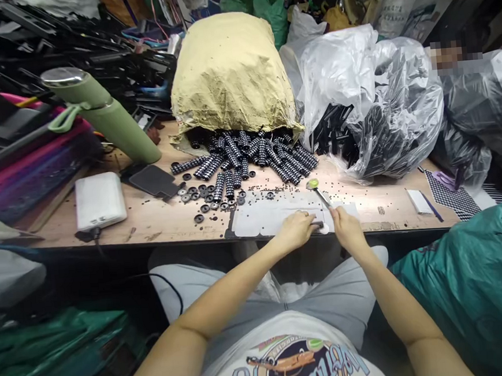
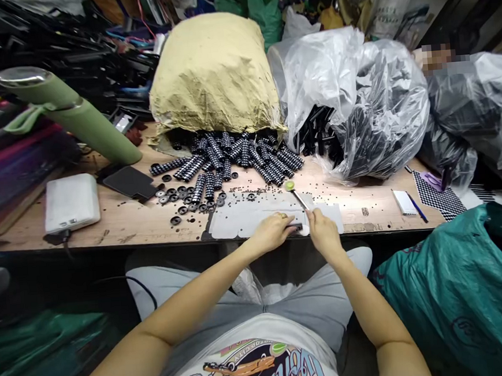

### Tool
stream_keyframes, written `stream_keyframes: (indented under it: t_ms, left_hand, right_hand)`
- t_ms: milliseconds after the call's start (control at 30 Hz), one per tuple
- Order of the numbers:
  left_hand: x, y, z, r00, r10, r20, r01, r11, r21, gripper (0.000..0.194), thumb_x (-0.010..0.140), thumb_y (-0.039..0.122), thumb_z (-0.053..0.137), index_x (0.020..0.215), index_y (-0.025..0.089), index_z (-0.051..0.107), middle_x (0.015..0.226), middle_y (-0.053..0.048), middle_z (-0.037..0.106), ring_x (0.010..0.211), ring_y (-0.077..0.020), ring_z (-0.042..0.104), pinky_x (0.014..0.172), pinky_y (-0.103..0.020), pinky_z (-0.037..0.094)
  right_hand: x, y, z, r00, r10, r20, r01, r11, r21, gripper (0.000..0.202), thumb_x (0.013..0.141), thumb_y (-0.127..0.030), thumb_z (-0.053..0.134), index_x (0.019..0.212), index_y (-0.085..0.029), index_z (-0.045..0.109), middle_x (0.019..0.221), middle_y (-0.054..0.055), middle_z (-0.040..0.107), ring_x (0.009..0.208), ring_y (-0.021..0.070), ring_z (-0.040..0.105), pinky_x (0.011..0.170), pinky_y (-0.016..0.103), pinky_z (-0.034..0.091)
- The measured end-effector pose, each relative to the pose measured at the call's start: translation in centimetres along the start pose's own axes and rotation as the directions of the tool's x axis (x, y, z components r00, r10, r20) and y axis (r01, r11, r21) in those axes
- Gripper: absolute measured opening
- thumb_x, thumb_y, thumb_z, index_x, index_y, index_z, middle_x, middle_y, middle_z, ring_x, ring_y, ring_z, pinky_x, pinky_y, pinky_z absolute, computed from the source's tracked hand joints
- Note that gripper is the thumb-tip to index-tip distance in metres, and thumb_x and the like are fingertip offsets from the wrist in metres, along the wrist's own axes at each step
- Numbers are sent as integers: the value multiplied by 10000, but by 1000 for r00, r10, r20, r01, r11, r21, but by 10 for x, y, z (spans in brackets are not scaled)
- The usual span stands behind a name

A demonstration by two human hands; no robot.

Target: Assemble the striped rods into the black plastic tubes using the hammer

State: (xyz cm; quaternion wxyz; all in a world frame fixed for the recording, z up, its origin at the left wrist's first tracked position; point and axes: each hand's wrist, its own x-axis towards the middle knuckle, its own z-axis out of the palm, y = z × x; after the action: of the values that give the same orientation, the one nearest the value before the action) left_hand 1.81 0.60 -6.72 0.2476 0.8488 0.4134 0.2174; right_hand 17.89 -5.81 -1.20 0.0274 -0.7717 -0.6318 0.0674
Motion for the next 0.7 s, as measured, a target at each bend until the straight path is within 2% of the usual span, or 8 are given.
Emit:
stream_keyframes:
  t_ms: [67, 133, 267, 367, 467, 533, 600, 700]
  left_hand:
    - [21, -11, -16, 978, -162, -132, 138, 974, -180, 274, 824, 317, 597, 1022, 132, 632, 882, -125, 655, 879, -258, 621, 782, -339, 464]
    - [53, -30, -35, 843, -432, -321, 330, 886, -326, 301, 865, 282, 526, 1076, 81, 599, 932, -154, 645, 900, -260, 608, 813, -364, 436]
    - [110, -66, -58, 737, -586, -336, 477, 803, -357, 277, 800, 182, 573, 1055, 74, 591, 984, -221, 631, 978, -328, 584, 844, -458, 399]
    - [120, -69, -55, 785, -568, -247, 547, 823, -153, 310, 793, 117, 536, 1099, 80, 563, 1017, -232, 623, 993, -343, 588, 817, -461, 421]
    - [101, -56, -49, 873, -464, -152, 477, 878, 54, 401, 798, 32, 458, 1197, 14, 495, 1060, -239, 598, 980, -304, 591, 817, -417, 440]
    - [80, -47, -49, 912, -394, -116, 406, 908, 106, 486, 785, 3, 455, 1270, 24, 459, 1054, -211, 599, 952, -277, 595, 813, -390, 446]
    - [57, -40, -51, 937, -336, -92, 347, 920, 181, 594, 782, -10, 437, 1368, 74, 389, 1048, -180, 597, 928, -259, 593, 797, -373, 451]
    - [24, -37, -49, 970, -234, -68, 241, 888, 391, 662, 777, -34, 387, 1419, 123, 354, 1044, -146, 583, 921, -239, 580, 778, -345, 454]
  right_hand:
    - [7, 19, 3, 998, 69, 7, -68, 996, -57, 396, 1007, -417, 233, 945, -176, 541, 802, 87, 663, 660, 194, 592, 577, 268, 246]
    - [12, 32, 11, 994, 104, 27, -101, 991, -86, 398, 1001, -427, 253, 947, -171, 553, 836, 101, 664, 684, 199, 594, 592, 273, 270]
    - [42, 40, 22, 998, 42, -57, -42, 999, 0, 385, 980, -447, 318, 975, -162, 577, 964, 116, 649, 867, 229, 594, 702, 294, 379]
    - [102, 39, 16, 973, -52, -223, 83, 988, 131, 374, 961, -406, 385, 1123, -112, 551, 1125, 160, 600, 1080, 248, 527, 889, 339, 407]
    - [182, 44, -2, 968, -33, -248, 99, 961, 259, 498, 916, -370, 475, 1292, -44, 455, 1300, 221, 501, 1209, 259, 470, 1015, 376, 369]
    - [229, 56, -20, 955, 95, -280, -17, 963, 269, 593, 887, -361, 522, 1356, -20, 400, 1399, 245, 410, 1311, 286, 384, 1071, 402, 327]
    - [262, 76, -39, 828, 430, -361, -315, 888, 334, 585, 898, -352, 493, 1361, -6, 405, 1384, 262, 423, 1302, 316, 404, 1071, 440, 329]
    - [284, 114, -63, 701, 612, -365, -471, 782, 408, 501, 942, -257, 364, 1322, 63, 429, 1332, 342, 429, 1286, 372, 412, 1042, 567, 302]
